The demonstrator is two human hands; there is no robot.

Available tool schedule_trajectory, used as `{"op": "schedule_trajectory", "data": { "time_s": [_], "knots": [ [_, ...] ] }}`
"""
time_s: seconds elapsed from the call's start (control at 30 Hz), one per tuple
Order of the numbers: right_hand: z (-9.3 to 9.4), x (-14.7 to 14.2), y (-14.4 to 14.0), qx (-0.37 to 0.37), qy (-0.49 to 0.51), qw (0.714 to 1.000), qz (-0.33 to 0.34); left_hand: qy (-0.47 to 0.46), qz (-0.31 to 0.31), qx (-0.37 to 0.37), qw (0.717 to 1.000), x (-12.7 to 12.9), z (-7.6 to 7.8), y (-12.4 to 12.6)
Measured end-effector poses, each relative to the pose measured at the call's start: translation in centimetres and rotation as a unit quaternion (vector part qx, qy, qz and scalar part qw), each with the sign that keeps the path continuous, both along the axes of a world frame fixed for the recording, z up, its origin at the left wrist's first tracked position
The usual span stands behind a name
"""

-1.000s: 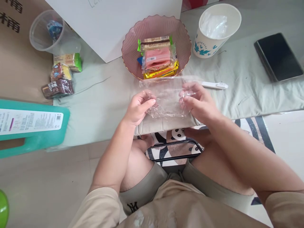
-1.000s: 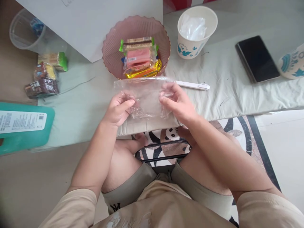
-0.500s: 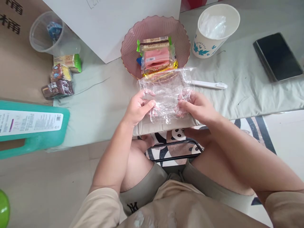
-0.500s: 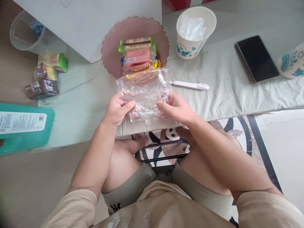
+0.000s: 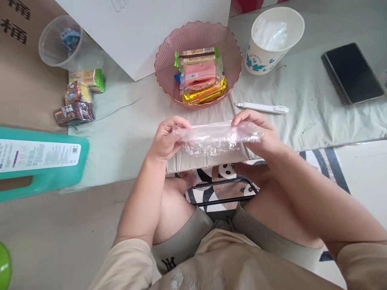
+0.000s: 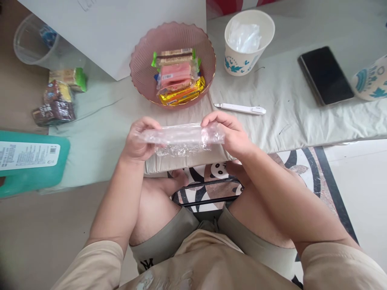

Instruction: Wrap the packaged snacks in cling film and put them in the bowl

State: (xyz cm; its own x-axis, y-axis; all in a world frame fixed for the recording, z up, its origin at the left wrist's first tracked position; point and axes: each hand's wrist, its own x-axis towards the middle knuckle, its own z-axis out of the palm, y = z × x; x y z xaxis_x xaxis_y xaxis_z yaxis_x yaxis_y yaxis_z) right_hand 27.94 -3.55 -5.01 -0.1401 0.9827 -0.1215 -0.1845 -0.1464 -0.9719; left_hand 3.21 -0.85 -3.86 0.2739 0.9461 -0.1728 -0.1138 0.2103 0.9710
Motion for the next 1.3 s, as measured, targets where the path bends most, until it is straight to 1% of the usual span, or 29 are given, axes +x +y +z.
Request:
{"op": "schedule_trajectory", "data": {
  "time_s": [0.1, 0.2, 0.37, 0.43, 0.53, 0.6, 0.67, 0.73, 0.77, 0.8, 0.83, 0.87, 0.93, 0.97, 1.0, 1.03, 1.13, 1.2, 1.27, 1.3],
  "knots": [
    [0.3, 0.4, 0.1, 0.017, -0.046, 0.999, -0.007, 0.019, -0.006, 0.006, 1.0, -0.4, -0.1, 0.3],
    [0.0, 0.9, 0.1, 0.042, -0.09, 0.995, -0.001, 0.031, -0.018, -0.003, 0.999, -0.7, -0.7, 0.6],
    [-0.5, 0.8, 0.1, 0.102, -0.166, 0.981, 0.003, 0.062, -0.015, 0.031, 0.997, -0.7, -1.6, 0.7],
    [-0.6, 0.5, 0.0, 0.09, -0.174, 0.981, 0.009, 0.064, -0.006, 0.019, 0.998, -0.6, -1.7, 0.6],
    [-0.9, 0.4, -0.1, 0.054, -0.146, 0.987, 0.023, 0.072, 0.023, 0.001, 0.997, -0.4, -1.3, 0.6],
    [-1.0, 0.8, -0.1, 0.057, -0.15, 0.987, 0.004, 0.063, 0.035, -0.001, 0.997, -0.4, -1.0, 0.7],
    [-0.9, 1.5, 0.0, 0.092, -0.169, 0.98, -0.053, 0.044, 0.019, -0.013, 0.999, -0.5, -0.7, 0.7],
    [-0.7, 2.1, -0.1, 0.125, -0.173, 0.972, -0.101, 0.029, -0.032, -0.038, 0.998, -0.6, -0.5, 0.7],
    [-0.5, 2.2, -0.1, 0.132, -0.165, 0.972, -0.099, 0.024, -0.065, -0.054, 0.996, -0.6, -0.5, 0.6],
    [-0.3, 2.1, -0.2, 0.133, -0.152, 0.977, -0.07, 0.022, -0.097, -0.069, 0.993, -0.6, -0.4, 0.5],
    [-0.2, 1.9, -0.4, 0.129, -0.138, 0.982, -0.018, 0.019, -0.126, -0.08, 0.989, -0.5, -0.4, 0.4],
    [-0.1, 1.5, -0.5, 0.123, -0.13, 0.983, 0.05, 0.018, -0.15, -0.09, 0.984, -0.4, -0.4, 0.3],
    [0.0, 0.5, -0.8, 0.112, -0.151, 0.966, 0.178, 0.013, -0.18, -0.098, 0.979, -0.1, -0.4, 0.0],
    [0.0, 0.1, -0.9, 0.11, -0.178, 0.953, 0.219, 0.009, -0.182, -0.095, 0.979, 0.0, -0.4, -0.1],
    [0.1, -0.3, -1.0, 0.111, -0.207, 0.943, 0.236, 0.004, -0.171, -0.086, 0.981, 0.1, -0.4, -0.1],
    [0.2, -0.6, -1.0, 0.116, -0.233, 0.936, 0.235, -0.002, -0.149, -0.069, 0.986, 0.2, -0.4, -0.1],
    [0.5, -0.7, -0.8, 0.138, -0.267, 0.934, 0.195, -0.012, -0.032, -0.003, 0.999, -0.3, -0.5, 0.2],
    [0.6, -0.4, -0.7, 0.149, -0.278, 0.932, 0.178, -0.017, 0.041, 0.033, 0.998, -0.8, -0.6, 0.5],
    [0.6, -0.2, -0.8, 0.157, -0.285, 0.931, 0.165, -0.036, 0.086, 0.048, 0.995, -1.3, -0.7, 0.8],
    [0.5, -0.1, -0.9, 0.161, -0.283, 0.933, 0.154, -0.051, 0.093, 0.048, 0.993, -1.3, -0.8, 0.8]
  ]
}}
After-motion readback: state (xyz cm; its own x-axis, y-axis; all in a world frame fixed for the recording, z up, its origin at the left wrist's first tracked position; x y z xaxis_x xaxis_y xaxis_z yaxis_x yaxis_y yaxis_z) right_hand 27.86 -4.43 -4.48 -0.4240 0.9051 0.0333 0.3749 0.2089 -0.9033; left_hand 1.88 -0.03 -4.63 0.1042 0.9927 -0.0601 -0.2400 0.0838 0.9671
